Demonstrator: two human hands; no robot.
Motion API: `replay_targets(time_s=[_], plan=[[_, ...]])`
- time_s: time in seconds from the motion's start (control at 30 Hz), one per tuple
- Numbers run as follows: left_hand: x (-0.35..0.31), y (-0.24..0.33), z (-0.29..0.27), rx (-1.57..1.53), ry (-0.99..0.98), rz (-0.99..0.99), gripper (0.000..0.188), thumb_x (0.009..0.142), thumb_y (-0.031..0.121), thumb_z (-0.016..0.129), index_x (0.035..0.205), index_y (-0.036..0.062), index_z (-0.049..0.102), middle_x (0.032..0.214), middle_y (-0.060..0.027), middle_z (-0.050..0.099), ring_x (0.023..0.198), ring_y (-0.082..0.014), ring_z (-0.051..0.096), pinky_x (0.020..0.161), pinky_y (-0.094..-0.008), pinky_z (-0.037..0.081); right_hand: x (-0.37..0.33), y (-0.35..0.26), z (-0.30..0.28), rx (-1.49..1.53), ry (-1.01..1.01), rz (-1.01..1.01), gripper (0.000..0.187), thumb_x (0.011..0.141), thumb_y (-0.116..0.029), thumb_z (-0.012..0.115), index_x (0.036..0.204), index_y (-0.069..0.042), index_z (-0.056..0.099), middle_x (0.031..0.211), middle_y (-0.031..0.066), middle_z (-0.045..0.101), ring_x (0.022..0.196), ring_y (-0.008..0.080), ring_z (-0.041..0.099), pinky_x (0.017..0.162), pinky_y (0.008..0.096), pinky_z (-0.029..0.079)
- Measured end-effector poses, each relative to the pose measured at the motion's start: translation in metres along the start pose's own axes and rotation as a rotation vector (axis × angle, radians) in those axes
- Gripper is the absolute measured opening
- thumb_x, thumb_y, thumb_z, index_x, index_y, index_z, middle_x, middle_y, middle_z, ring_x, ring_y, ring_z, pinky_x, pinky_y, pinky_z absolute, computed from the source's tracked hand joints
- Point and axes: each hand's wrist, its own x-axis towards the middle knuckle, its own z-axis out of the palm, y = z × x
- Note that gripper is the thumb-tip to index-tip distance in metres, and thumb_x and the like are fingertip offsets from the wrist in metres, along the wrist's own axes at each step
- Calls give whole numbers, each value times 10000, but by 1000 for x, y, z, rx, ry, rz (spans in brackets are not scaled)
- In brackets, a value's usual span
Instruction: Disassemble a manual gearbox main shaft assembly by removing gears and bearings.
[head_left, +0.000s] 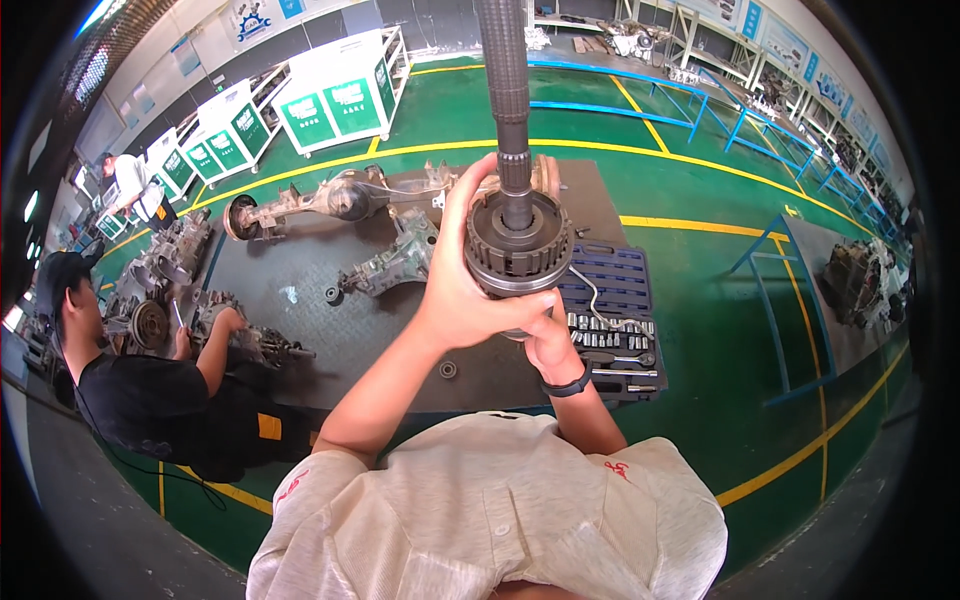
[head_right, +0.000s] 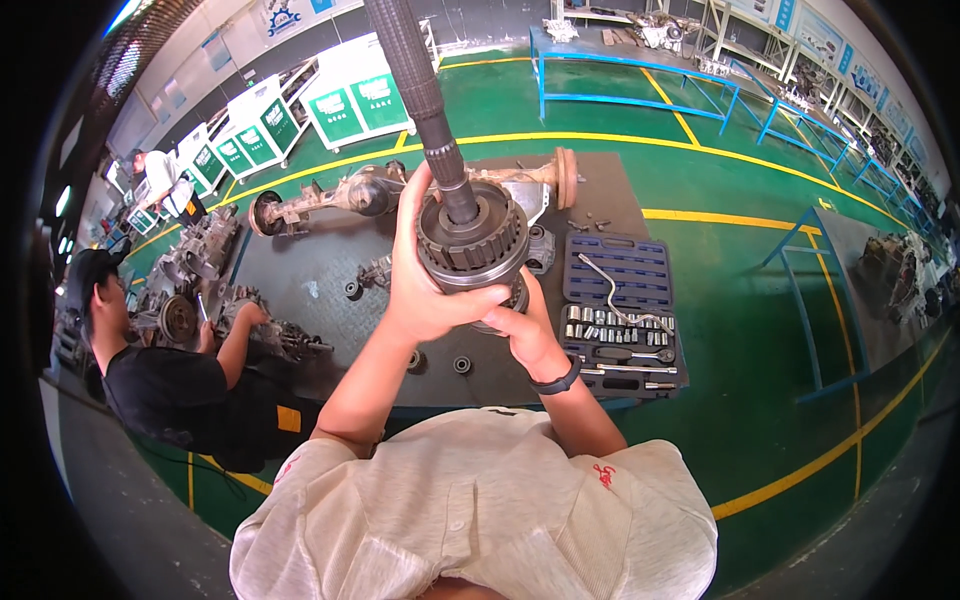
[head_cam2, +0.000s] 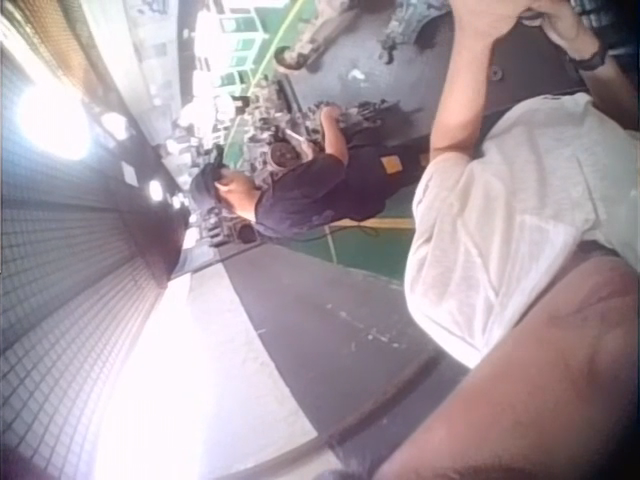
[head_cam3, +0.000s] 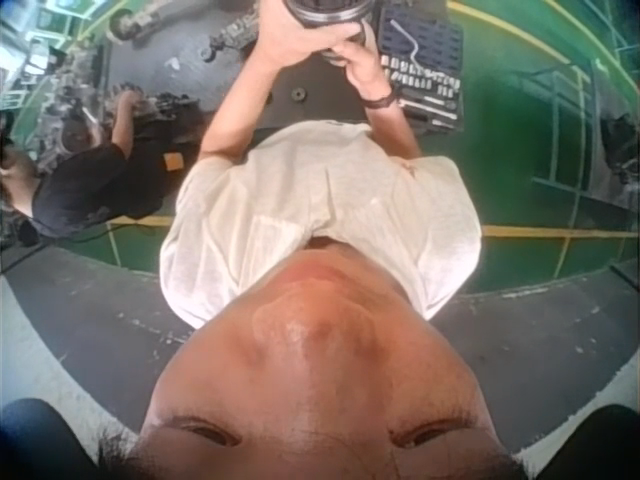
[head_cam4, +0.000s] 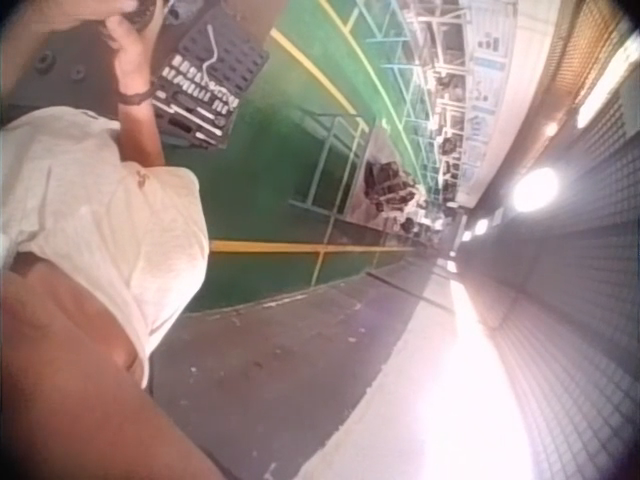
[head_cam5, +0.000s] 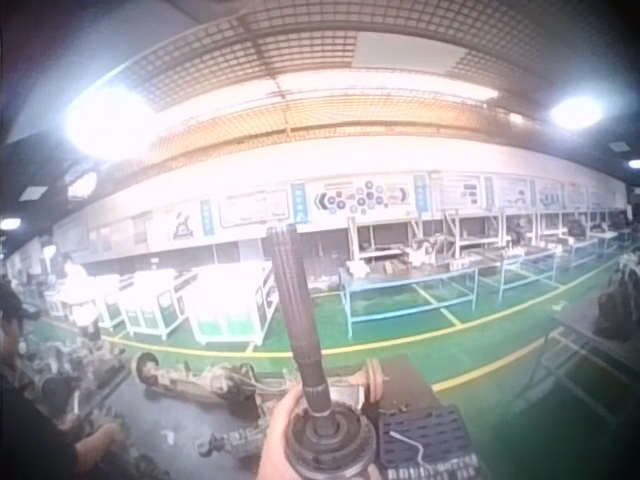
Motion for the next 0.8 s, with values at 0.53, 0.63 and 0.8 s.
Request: replay_targets(time_s=[0.53, 0.63, 0.8], plan=[[-34, -3, 38, 511, 229, 155, 1156, 739, 226, 795, 1502, -120, 0, 1473, -323, 255, 1416, -427, 259, 1141, -484, 245, 2, -15, 15, -86, 158, -98, 852, 692, -323, 833, 1367, 16, 440, 1267, 94, 579, 1150, 179, 554, 1014, 336, 425], [-51, 10, 35, 686, 120, 158, 1134, 785, 172, 747, 1529, -45, -82, 1546, -264, 170, 1423, -351, 300, 1147, -468, 259, 3, -11, 7, -74, 134, -81, 874, 686, -341, 830, 1372, 21, 428, 1268, 109, 576, 1160, 191, 550, 1025, 344, 413], [-35, 19, 9, 316, 248, 138, 1111, 773, 344, 793, 1534, -20, 70, 1504, -248, 317, 1407, -339, 347, 1150, -470, 257, 0, -11, 11, -47, 111, -96, 843, 706, -354, 805, 1359, 29, 435, 1258, 123, 582, 1142, 196, 558, 1023, 344, 409]])
